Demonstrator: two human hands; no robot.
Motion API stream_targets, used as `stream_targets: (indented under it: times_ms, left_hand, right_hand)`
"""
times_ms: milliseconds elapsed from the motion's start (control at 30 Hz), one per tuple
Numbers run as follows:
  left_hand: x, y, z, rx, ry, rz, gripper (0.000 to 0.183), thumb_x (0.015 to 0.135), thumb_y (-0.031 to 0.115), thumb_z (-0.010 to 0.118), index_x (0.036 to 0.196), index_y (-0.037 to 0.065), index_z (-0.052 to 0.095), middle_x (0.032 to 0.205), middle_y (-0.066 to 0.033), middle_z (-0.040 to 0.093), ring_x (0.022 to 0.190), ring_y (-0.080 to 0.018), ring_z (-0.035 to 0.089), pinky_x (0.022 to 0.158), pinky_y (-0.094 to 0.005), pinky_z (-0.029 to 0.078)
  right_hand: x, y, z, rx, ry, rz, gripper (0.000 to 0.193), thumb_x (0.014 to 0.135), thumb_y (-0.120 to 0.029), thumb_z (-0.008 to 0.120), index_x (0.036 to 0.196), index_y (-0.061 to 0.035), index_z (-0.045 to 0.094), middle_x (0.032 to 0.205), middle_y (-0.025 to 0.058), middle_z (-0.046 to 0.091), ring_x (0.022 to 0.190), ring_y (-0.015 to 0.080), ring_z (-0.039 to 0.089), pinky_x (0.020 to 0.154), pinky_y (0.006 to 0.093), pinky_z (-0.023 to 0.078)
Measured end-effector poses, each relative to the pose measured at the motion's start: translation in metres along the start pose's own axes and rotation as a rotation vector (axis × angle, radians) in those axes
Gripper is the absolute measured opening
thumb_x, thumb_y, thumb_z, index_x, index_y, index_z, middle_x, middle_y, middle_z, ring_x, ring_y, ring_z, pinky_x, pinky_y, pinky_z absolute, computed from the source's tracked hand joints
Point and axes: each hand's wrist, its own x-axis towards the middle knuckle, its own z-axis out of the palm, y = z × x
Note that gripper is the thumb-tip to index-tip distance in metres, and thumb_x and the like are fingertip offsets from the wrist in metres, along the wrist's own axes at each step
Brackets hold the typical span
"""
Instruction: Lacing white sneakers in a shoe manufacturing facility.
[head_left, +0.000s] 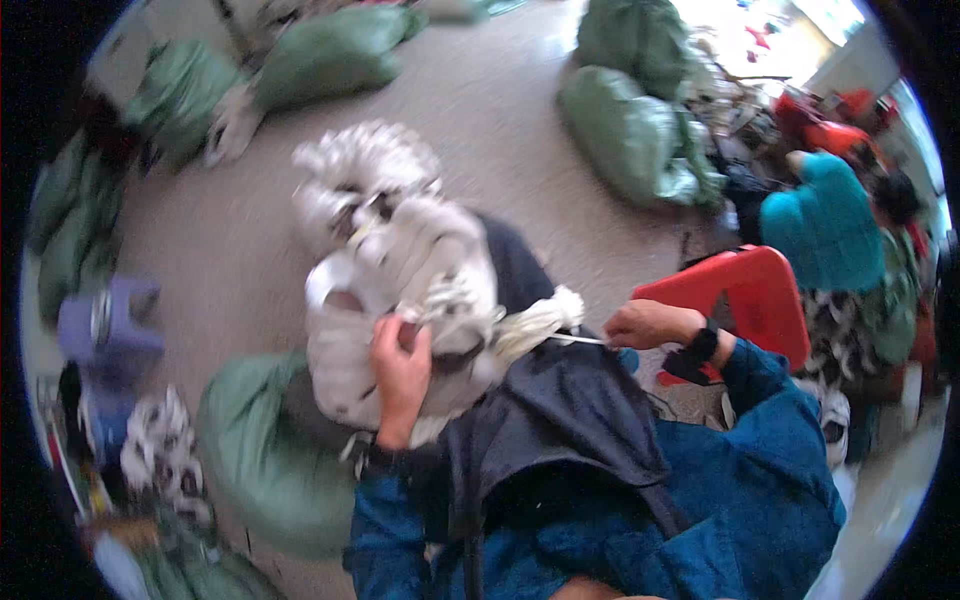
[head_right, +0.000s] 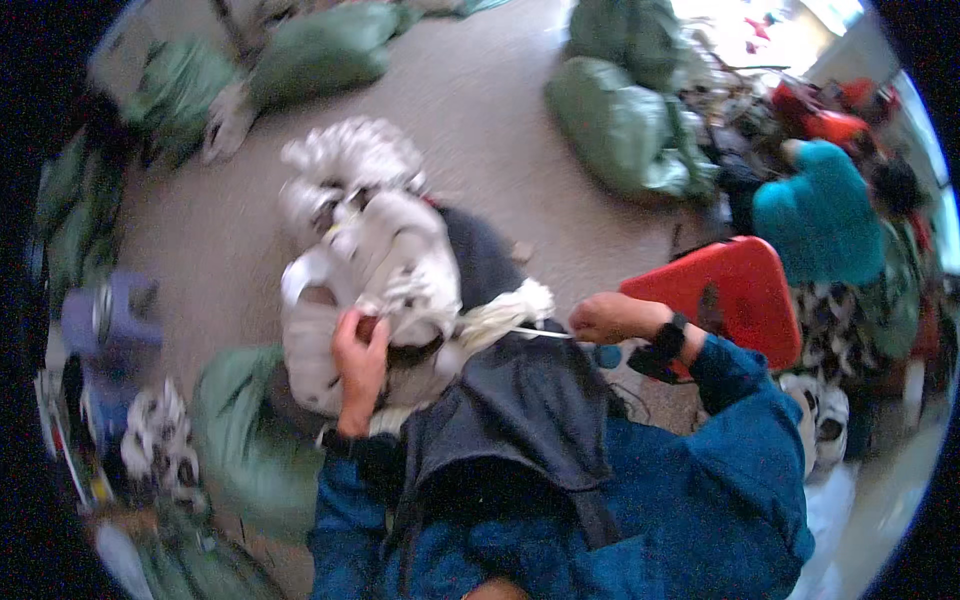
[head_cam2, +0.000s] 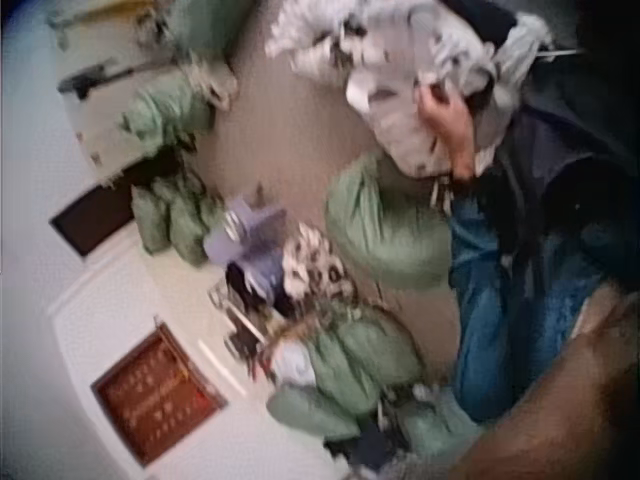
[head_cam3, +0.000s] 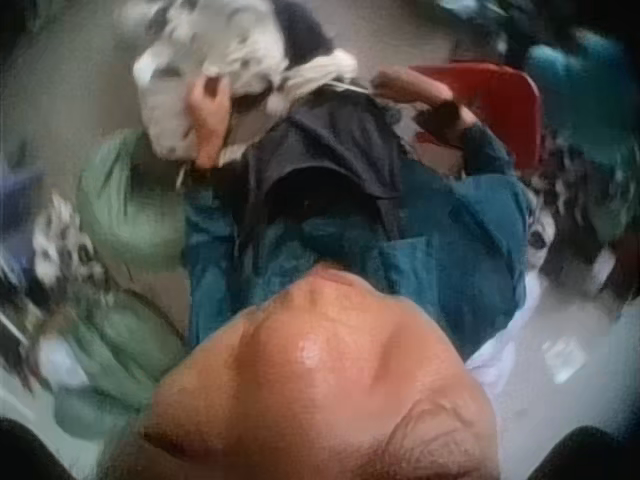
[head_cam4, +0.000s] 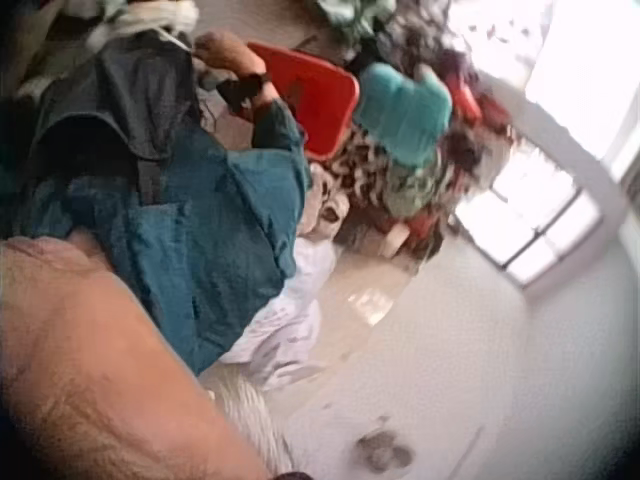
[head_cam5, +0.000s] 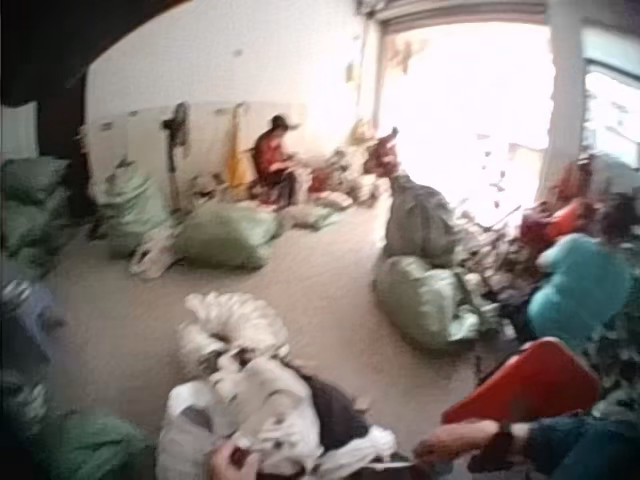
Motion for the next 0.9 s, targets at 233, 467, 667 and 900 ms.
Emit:
stream_targets:
  times_ms: [233, 467, 667, 900]
  left_hand:
    - [0.022, 0.008, 0.001, -0.157, -0.042, -0.210, 0.034, 0.086, 0.014, 0.071, 0.116, 0.000, 0.064, 0.099, -0.0084, 0.066, 0.077, -0.0154, 0.061, 0.072, -0.0308, 0.051]
    - [0.022, 0.013, -0.010, -0.350, -0.116, -0.204, 0.029, 0.090, 0.003, 0.064, 0.119, 0.004, 0.065, 0.096, -0.0018, 0.067, 0.075, -0.0079, 0.057, 0.070, -0.0258, 0.051]
    - [0.026, 0.030, -0.032, 0.009, -0.326, 0.001, 0.033, 0.085, -0.003, 0.062, 0.116, 0.008, 0.067, 0.090, -0.0036, 0.061, 0.075, -0.0140, 0.057, 0.068, -0.0279, 0.050]
    - [0.041, 0.021, -0.033, 0.374, -0.302, 0.418, 0.020, 0.086, 0.000, 0.064, 0.105, 0.005, 0.068, 0.089, -0.0065, 0.061, 0.078, -0.0177, 0.061, 0.070, -0.0299, 0.049]
  right_hand:
    - [0.039, -0.030, 0.001, -0.019, 0.122, -0.119, 0.020, 0.092, -0.022, 0.057, 0.089, -0.0029, 0.062, 0.081, 0.0232, 0.064, 0.079, 0.0430, 0.063, 0.071, 0.0510, 0.049]
    - [0.070, -0.071, 0.001, 0.051, 0.413, -0.417, 0.014, 0.092, -0.015, 0.061, 0.093, -0.0011, 0.061, 0.087, 0.0172, 0.063, 0.079, 0.0382, 0.063, 0.069, 0.0453, 0.051]
    - [0.079, -0.086, 0.004, 0.125, 0.383, -0.476, 0.013, 0.093, -0.014, 0.060, 0.094, -0.0008, 0.060, 0.086, 0.0165, 0.063, 0.079, 0.0362, 0.063, 0.069, 0.0440, 0.051]
    - [0.081, -0.094, 0.005, 0.135, 0.393, -0.531, 0.013, 0.093, -0.012, 0.060, 0.097, -0.0003, 0.061, 0.086, 0.0160, 0.063, 0.078, 0.0353, 0.064, 0.069, 0.0435, 0.051]
